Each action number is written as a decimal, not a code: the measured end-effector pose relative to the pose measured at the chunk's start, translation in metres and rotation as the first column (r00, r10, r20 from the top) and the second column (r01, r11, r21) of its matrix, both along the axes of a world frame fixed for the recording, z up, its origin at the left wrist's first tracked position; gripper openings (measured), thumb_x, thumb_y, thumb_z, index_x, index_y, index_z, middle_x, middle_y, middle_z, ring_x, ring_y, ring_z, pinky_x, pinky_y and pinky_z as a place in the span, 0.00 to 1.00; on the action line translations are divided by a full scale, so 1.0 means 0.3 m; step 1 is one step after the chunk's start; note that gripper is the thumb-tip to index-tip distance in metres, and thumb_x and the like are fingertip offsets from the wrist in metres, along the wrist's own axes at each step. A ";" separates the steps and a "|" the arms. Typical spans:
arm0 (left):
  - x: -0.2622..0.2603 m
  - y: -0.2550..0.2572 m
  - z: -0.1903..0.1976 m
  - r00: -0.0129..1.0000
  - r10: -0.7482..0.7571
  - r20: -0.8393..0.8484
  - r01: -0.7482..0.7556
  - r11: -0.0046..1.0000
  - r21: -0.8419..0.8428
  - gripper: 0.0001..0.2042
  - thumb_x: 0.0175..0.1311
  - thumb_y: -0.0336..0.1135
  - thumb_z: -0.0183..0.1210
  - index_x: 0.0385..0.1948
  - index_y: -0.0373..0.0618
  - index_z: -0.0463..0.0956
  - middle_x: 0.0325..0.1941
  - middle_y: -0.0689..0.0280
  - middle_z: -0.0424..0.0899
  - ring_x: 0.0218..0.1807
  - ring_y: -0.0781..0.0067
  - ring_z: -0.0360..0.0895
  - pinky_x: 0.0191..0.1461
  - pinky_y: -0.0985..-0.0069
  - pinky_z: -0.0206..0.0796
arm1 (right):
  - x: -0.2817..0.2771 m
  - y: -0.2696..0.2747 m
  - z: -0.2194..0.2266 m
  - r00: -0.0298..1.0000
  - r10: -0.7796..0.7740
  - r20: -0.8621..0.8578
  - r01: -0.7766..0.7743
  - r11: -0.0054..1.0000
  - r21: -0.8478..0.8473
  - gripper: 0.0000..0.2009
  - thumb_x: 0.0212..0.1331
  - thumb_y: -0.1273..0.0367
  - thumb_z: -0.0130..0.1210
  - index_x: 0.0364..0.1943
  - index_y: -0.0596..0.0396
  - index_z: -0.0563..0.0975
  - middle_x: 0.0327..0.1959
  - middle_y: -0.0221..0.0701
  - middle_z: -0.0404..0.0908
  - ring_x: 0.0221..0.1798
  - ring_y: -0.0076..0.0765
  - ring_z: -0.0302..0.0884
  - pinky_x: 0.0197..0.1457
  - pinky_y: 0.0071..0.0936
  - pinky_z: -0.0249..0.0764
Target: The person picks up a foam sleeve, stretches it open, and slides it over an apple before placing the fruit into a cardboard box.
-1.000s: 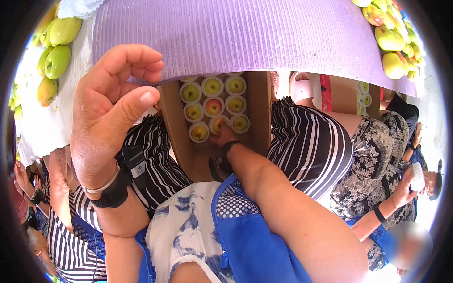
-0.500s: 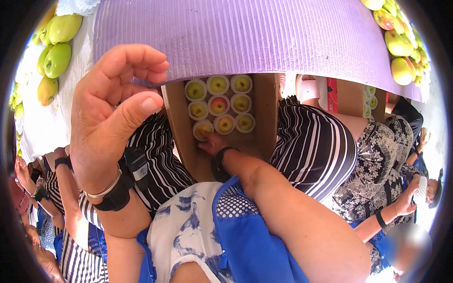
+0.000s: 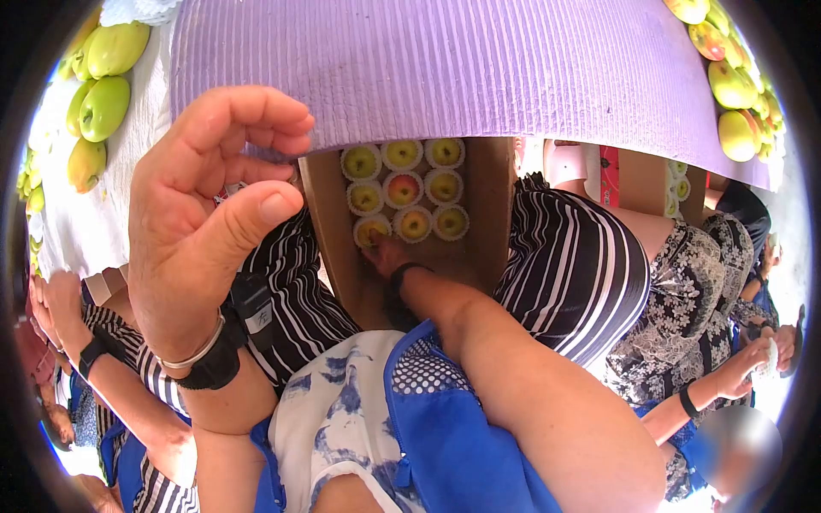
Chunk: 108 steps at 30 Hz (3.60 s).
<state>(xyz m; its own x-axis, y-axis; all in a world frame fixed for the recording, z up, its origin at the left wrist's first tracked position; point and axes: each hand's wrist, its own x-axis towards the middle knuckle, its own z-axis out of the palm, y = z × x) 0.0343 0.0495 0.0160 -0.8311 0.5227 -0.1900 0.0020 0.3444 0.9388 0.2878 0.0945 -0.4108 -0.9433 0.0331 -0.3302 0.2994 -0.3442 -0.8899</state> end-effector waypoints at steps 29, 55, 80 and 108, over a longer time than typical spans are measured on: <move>0.002 -0.001 -0.005 0.998 -0.036 -0.051 0.034 0.999 -0.040 0.18 0.51 0.28 0.59 0.44 0.33 0.70 0.43 0.63 0.75 0.43 0.78 0.70 0.44 0.84 0.65 | 0.001 -0.009 -0.118 0.920 0.153 0.361 -0.044 0.955 -0.293 0.21 0.56 0.67 0.54 0.53 0.64 0.68 0.52 0.45 0.72 0.53 0.42 0.71 0.56 0.31 0.69; -0.034 -0.029 -0.047 0.999 -0.033 -0.029 0.033 0.999 -0.022 0.16 0.54 0.31 0.60 0.43 0.37 0.71 0.42 0.66 0.74 0.44 0.79 0.67 0.47 0.84 0.61 | 0.107 0.427 -0.170 0.871 -0.001 0.491 -0.377 0.639 0.670 0.21 0.57 0.56 0.49 0.46 0.58 0.73 0.49 0.44 0.74 0.53 0.49 0.72 0.53 0.40 0.67; -0.088 -0.019 -0.053 0.993 0.117 0.000 -0.116 0.979 0.165 0.09 0.54 0.30 0.59 0.34 0.37 0.73 0.27 0.66 0.77 0.29 0.79 0.72 0.33 0.82 0.65 | -0.142 0.404 0.160 0.816 0.223 0.533 -0.578 0.294 0.761 0.11 0.56 0.64 0.50 0.37 0.55 0.76 0.32 0.34 0.79 0.38 0.35 0.78 0.41 0.32 0.72; -0.153 -0.092 -0.023 0.866 0.432 0.251 -0.500 0.740 0.450 0.07 0.63 0.32 0.50 0.36 0.39 0.73 0.33 0.66 0.79 0.32 0.77 0.76 0.33 0.82 0.69 | -1.484 0.582 1.491 0.809 0.102 -0.579 0.535 0.278 0.797 0.12 0.44 0.71 0.57 0.36 0.58 0.78 0.35 0.45 0.78 0.40 0.44 0.78 0.45 0.32 0.73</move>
